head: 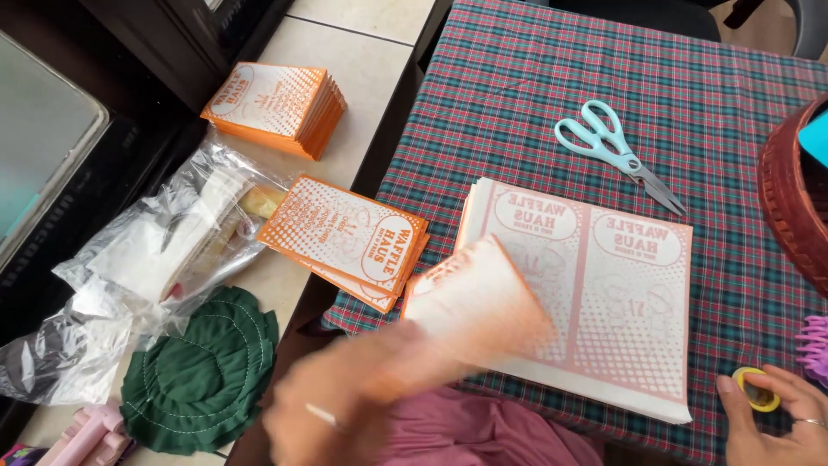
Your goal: Folding the bottom of paper bags and securing them with adhesive tape.
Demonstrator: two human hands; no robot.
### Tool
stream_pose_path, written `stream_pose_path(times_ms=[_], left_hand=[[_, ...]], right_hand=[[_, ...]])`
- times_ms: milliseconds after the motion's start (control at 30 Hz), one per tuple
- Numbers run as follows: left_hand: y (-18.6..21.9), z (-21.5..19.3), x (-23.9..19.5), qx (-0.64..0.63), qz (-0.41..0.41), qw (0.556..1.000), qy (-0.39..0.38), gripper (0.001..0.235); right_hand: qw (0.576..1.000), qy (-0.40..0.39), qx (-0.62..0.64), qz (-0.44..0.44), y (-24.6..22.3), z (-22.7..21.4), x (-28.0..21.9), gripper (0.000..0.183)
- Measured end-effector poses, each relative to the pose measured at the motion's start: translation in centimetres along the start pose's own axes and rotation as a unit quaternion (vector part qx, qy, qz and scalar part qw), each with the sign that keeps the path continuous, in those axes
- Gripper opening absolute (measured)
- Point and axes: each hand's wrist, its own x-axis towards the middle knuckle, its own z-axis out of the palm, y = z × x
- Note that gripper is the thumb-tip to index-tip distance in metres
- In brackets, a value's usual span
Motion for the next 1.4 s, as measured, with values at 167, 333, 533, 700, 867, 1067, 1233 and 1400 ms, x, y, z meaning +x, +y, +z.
stream_pose_path(times_ms=[167, 333, 533, 700, 867, 1067, 1233, 1400], left_hand=[[1.1, -4.9, 6.7, 0.119, 0.052, 0.839, 0.529, 0.018], [-5.6, -9.2, 7.6, 0.249, -0.010, 0.851, 0.462, 0.041], [-10.2, -10.2, 7.3, 0.513, -0.133, 0.743, 0.409, 0.044], [-7.6, -6.7, 6.9, 0.538, 0.062, 0.718, 0.437, 0.040], [0.4, -0.3, 6.6, 0.334, 0.151, 0.924, 0.109, 0.055], [-2.7, 1.8, 4.8, 0.374, 0.166, 0.909, 0.079, 0.072], [-3.4, 2.5, 4.6, 0.354, 0.209, 0.906, 0.101, 0.061], [-4.2, 3.0, 4.1, 0.351, 0.254, 0.891, 0.138, 0.055]], right_hand=[[0.997, 0.012, -0.051, -0.049, -1.2, -0.9, 0.6, 0.029], [0.997, 0.009, -0.044, -0.063, -0.7, -1.1, 0.8, 0.031], [0.998, 0.009, -0.025, -0.050, -0.6, -1.3, 1.1, 0.034], [0.997, 0.031, -0.020, -0.069, -5.2, -3.5, 2.1, 0.035], [0.989, -0.081, 0.117, -0.048, -13.8, -7.2, 4.6, 0.041], [0.974, -0.154, 0.148, -0.083, -15.0, -7.3, 4.2, 0.052], [0.970, -0.157, 0.152, -0.109, -14.0, -6.9, 3.9, 0.051], [0.969, -0.158, 0.154, -0.111, -14.3, -6.7, 3.6, 0.045]])
